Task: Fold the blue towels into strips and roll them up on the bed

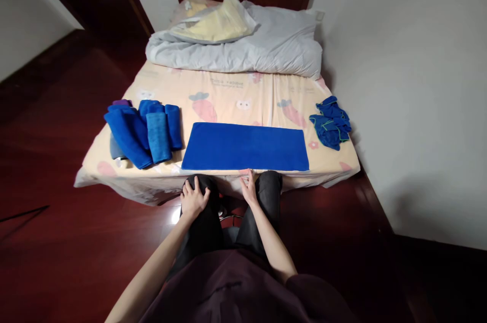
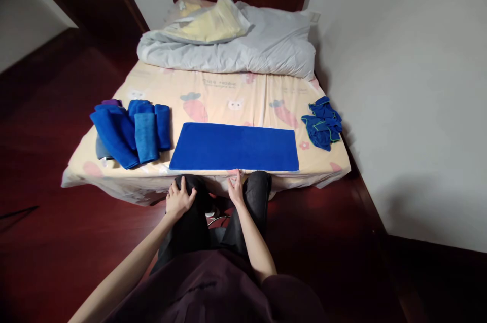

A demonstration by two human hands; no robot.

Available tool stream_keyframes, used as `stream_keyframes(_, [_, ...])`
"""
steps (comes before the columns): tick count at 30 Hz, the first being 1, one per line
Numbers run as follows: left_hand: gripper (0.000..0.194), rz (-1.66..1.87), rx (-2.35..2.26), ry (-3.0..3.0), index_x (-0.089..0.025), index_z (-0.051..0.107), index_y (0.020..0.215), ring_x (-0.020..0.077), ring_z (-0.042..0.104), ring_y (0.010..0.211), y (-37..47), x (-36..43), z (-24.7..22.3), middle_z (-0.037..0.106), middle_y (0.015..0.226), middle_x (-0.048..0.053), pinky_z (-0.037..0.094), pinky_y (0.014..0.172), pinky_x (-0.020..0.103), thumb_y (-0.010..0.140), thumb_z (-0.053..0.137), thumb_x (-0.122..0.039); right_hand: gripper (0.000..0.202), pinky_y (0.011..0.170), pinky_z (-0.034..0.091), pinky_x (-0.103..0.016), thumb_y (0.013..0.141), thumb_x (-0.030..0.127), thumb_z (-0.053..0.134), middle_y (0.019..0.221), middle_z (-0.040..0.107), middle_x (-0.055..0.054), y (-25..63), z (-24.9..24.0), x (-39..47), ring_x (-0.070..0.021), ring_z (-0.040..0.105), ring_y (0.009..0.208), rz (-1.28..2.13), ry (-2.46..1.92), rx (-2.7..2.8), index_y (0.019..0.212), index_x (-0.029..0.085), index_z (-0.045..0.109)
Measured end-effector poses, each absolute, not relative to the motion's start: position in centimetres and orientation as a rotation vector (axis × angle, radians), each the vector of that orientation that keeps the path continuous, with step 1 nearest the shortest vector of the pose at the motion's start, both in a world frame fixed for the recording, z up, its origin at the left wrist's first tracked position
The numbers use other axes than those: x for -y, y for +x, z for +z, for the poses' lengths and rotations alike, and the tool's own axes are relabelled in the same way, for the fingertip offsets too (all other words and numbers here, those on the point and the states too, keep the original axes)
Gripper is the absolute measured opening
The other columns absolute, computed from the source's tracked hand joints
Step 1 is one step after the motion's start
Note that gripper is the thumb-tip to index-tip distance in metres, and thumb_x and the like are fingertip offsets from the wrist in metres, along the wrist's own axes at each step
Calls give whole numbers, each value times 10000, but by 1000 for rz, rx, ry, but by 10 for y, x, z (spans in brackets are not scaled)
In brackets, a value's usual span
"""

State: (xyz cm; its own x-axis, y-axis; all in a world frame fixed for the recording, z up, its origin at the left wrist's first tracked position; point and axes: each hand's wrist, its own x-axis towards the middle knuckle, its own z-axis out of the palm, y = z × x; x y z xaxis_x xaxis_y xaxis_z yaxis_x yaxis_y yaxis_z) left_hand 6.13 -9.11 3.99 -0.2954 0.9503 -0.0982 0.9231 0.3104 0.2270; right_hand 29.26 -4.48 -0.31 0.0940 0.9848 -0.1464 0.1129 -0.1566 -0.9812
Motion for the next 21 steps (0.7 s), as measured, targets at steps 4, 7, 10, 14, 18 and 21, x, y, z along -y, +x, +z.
stream_keyframes(4, [793, 139, -2366, 1695, -67, 303, 1660, 492, 437, 1456, 62, 86, 41, 317, 1624, 367, 410, 1128, 626, 1001, 434, -489, 841, 982, 584, -416, 884, 445, 636, 1680, 362, -201, 291, -9, 45, -287, 647, 1252, 1165, -1426, 1006, 1641, 211, 351])
stream_keyframes(7, [796, 139, -2364, 1691, -72, 301, 1662, 484, 443, 1452, 62, 86, 41, 324, 1622, 358, 413, 1129, 615, 1002, 435, -496, 879, 982, 581, -409, 849, 451, 667, 1634, 444, -181, 291, -10, 41, -286, 664, 1247, 1243, -1367, 844, 1639, 230, 351])
stream_keyframes(10, [794, 148, -2366, 1684, -82, 302, 1663, 479, 446, 1450, 61, 86, 41, 330, 1623, 350, 417, 1126, 614, 1002, 435, -500, 883, 906, 594, -377, 817, 475, 692, 1649, 432, -169, 292, -8, 34, -286, 687, 1212, 1291, -1323, 728, 1617, 248, 395])
stream_keyframes(14, [794, 150, -2363, 1668, -95, 308, 1664, 477, 447, 1451, 59, 86, 39, 338, 1624, 339, 425, 1121, 613, 999, 439, -508, 856, 856, 587, -350, 790, 444, 688, 1595, 506, -156, 288, -6, 24, -280, 689, 1200, 1293, -1315, 642, 1589, 252, 446])
stream_keyframes(18, [799, 154, -2347, 1681, -105, 298, 1670, 475, 446, 1454, 56, 89, 37, 338, 1633, 323, 437, 1119, 610, 1000, 446, -515, 811, 872, 576, -349, 825, 412, 651, 1325, 702, -133, 280, -5, 22, -275, 696, 1187, 1302, -1304, 610, 1588, 217, 454])
stream_keyframes(21, [810, 162, -2319, 1730, -103, 280, 1675, 475, 444, 1453, 55, 95, 34, 323, 1642, 319, 450, 1112, 608, 1004, 444, -527, 746, 880, 582, -363, 862, 388, 607, 1249, 731, -127, 276, -4, 24, -276, 701, 1160, 1278, -1349, 633, 1573, 206, 476])
